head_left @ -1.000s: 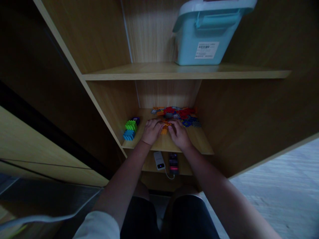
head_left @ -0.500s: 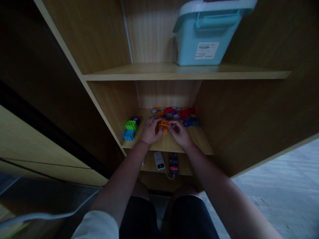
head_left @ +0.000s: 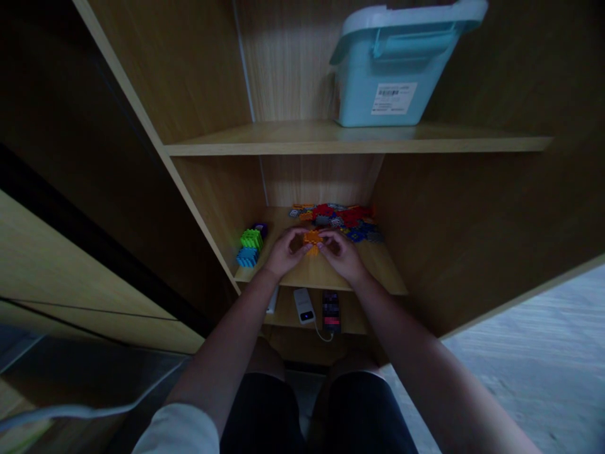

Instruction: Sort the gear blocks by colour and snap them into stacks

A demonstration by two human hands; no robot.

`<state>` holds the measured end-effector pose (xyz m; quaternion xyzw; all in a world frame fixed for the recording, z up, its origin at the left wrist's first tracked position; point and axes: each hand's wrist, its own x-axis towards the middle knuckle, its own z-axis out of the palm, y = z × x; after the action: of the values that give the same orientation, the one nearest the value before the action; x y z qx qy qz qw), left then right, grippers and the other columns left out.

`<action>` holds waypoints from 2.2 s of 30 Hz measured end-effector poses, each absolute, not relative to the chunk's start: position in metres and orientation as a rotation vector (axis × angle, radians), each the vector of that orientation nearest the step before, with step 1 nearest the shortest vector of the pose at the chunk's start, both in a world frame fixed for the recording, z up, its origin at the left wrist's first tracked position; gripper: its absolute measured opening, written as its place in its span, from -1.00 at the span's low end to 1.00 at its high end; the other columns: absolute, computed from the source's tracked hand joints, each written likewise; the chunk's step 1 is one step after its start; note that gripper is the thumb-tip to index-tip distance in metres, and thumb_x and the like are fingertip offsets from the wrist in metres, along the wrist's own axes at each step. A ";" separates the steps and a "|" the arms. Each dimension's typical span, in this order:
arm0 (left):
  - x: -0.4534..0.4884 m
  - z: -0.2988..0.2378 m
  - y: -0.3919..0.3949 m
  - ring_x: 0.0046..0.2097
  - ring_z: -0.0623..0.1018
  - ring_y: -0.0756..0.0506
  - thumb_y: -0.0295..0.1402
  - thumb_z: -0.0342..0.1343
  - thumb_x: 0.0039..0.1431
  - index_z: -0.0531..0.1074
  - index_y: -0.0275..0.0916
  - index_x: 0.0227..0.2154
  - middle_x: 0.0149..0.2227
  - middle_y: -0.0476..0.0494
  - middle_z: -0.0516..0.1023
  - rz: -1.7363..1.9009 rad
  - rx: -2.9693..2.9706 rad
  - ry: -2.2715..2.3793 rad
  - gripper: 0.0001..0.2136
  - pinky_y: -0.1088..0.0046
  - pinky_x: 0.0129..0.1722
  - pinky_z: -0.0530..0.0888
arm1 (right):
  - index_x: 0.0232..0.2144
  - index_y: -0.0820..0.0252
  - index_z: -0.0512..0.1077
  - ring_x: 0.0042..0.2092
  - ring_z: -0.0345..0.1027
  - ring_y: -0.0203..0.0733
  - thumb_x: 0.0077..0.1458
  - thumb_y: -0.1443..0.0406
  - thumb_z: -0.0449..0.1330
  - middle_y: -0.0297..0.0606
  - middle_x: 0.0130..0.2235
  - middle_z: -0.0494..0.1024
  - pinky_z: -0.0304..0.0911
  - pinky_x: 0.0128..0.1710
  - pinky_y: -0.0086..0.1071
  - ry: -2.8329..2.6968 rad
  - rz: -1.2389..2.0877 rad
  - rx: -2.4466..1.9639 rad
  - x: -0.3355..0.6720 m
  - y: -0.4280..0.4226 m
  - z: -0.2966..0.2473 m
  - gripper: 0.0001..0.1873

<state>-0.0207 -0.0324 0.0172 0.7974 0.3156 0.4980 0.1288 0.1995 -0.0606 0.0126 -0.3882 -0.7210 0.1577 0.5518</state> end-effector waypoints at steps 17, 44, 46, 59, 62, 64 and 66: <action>-0.021 0.015 -0.028 0.14 0.60 -0.19 -0.22 0.34 0.28 0.47 -0.16 0.02 0.06 -0.21 0.62 1.429 2.163 0.941 -0.68 0.13 0.24 0.51 | -0.03 0.00 0.52 -0.11 0.49 -0.05 0.31 0.07 0.28 -0.18 0.07 0.65 0.46 0.00 -0.10 -1.710 0.366 -0.954 0.199 -0.058 0.010 -0.73; -0.022 -0.005 -0.008 0.16 0.63 -0.21 -0.35 0.38 0.18 0.37 -0.18 0.15 0.10 -0.29 0.61 1.280 2.129 0.907 -0.50 0.09 0.18 0.57 | 0.03 -0.01 0.50 -0.08 0.54 0.00 0.28 0.08 0.28 -0.18 0.00 0.67 0.45 0.02 -0.05 -1.765 0.337 -1.086 0.202 -0.047 -0.004 -0.68; -0.022 -0.006 -0.007 0.16 0.63 -0.21 -0.35 0.39 0.18 0.36 -0.18 0.16 0.10 -0.29 0.61 1.284 2.127 0.905 -0.49 0.10 0.17 0.58 | 0.02 0.00 0.50 -0.08 0.54 0.00 0.27 0.08 0.28 -0.19 0.00 0.67 0.45 0.03 -0.06 -1.764 0.336 -1.077 0.202 -0.048 -0.004 -0.69; -0.023 -0.004 -0.008 0.20 0.60 -0.22 -0.25 0.28 0.31 0.42 -0.18 0.10 0.15 -0.29 0.60 1.341 2.111 1.032 -0.64 0.04 0.29 0.50 | 0.03 0.01 0.48 -0.07 0.53 -0.01 0.26 0.09 0.30 -0.18 0.00 0.65 0.45 0.02 -0.07 -1.771 0.353 -1.098 0.202 -0.047 -0.005 -0.67; -0.027 -0.001 -0.008 0.24 0.57 -0.19 -0.35 0.05 0.44 0.45 -0.19 0.13 0.18 -0.26 0.60 1.378 2.122 1.210 -0.73 0.07 0.34 0.48 | 0.06 0.02 0.47 -0.07 0.53 0.00 0.29 0.05 0.27 -0.14 0.04 0.63 0.45 0.03 -0.06 -1.748 0.342 -1.107 0.203 -0.046 -0.005 -0.64; -0.029 -0.001 -0.005 0.28 0.55 -0.19 -0.49 0.00 0.38 0.46 -0.22 0.18 0.22 -0.27 0.59 1.333 2.177 1.332 -0.63 0.09 0.39 0.44 | 0.08 0.02 0.47 -0.06 0.53 0.00 0.33 0.01 0.24 -0.12 0.05 0.62 0.45 0.04 -0.06 -1.727 0.337 -1.109 0.204 -0.046 -0.006 -0.62; -0.029 -0.003 -0.001 0.34 0.51 -0.21 -0.59 0.01 0.26 0.46 -0.25 0.25 0.28 -0.29 0.56 1.230 2.246 1.407 -0.50 0.09 0.44 0.40 | 0.08 0.02 0.46 -0.06 0.54 0.01 0.36 -0.02 0.21 -0.12 0.05 0.62 0.44 0.07 -0.04 -1.709 0.335 -1.112 0.204 -0.046 -0.006 -0.61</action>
<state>-0.0293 -0.0010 -0.0034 0.7641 0.4785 0.4185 0.1097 0.2041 -0.0458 -0.0058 -0.4622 -0.7104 0.1391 0.5121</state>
